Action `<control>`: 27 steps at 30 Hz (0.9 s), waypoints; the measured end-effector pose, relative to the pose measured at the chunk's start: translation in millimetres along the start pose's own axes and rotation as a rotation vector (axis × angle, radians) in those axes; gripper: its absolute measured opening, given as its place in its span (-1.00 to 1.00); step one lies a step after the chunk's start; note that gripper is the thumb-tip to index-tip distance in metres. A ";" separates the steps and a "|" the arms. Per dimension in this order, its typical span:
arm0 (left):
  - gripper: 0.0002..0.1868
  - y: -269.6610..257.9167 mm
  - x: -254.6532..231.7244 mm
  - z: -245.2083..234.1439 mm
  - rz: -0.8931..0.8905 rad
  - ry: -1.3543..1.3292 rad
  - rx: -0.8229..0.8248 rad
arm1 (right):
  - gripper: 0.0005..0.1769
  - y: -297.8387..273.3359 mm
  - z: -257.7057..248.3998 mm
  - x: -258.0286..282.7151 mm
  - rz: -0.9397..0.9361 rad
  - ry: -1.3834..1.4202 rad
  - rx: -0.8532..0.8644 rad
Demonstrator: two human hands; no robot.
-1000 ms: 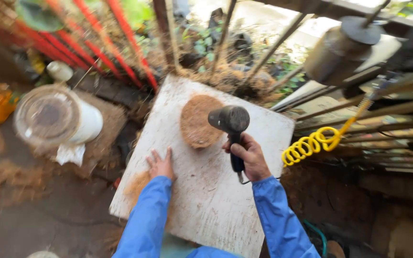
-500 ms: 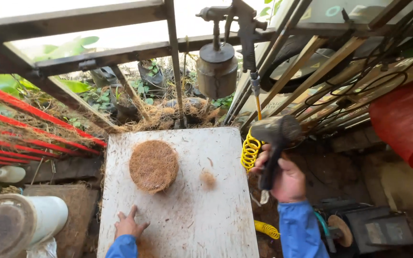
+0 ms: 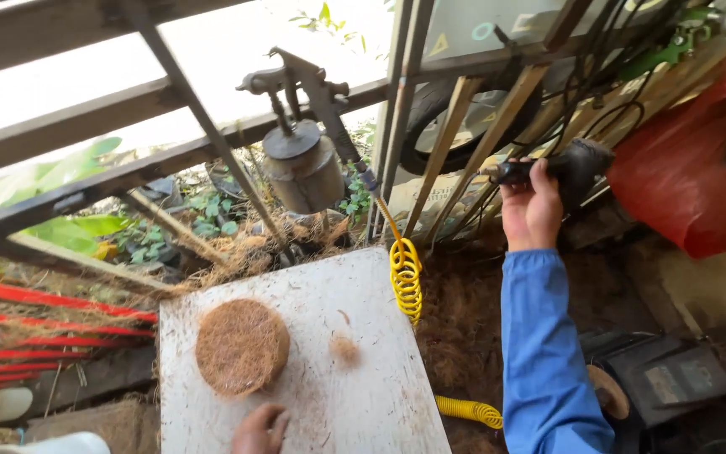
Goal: Applying adhesive to a coconut fiber pad using a spray gun and drying it with a heat gun.
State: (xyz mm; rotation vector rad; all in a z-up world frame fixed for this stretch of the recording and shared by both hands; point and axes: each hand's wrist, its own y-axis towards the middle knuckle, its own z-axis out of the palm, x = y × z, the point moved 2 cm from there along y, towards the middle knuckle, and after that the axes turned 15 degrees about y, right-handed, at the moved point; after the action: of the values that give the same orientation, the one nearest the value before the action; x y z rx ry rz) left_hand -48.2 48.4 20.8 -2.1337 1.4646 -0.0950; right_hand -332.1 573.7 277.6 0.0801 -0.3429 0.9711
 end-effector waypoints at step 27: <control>-0.10 88.4 -609.0 -265.2 1.015 -0.243 -0.147 | -0.32 133.3 6.4 -38.3 -0.136 -0.062 -0.228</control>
State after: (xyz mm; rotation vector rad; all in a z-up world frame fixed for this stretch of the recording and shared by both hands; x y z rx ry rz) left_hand -463.0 458.2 350.8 -1.2052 2.2349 0.6278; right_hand -462.8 617.3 259.9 -0.0736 -0.4964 0.7913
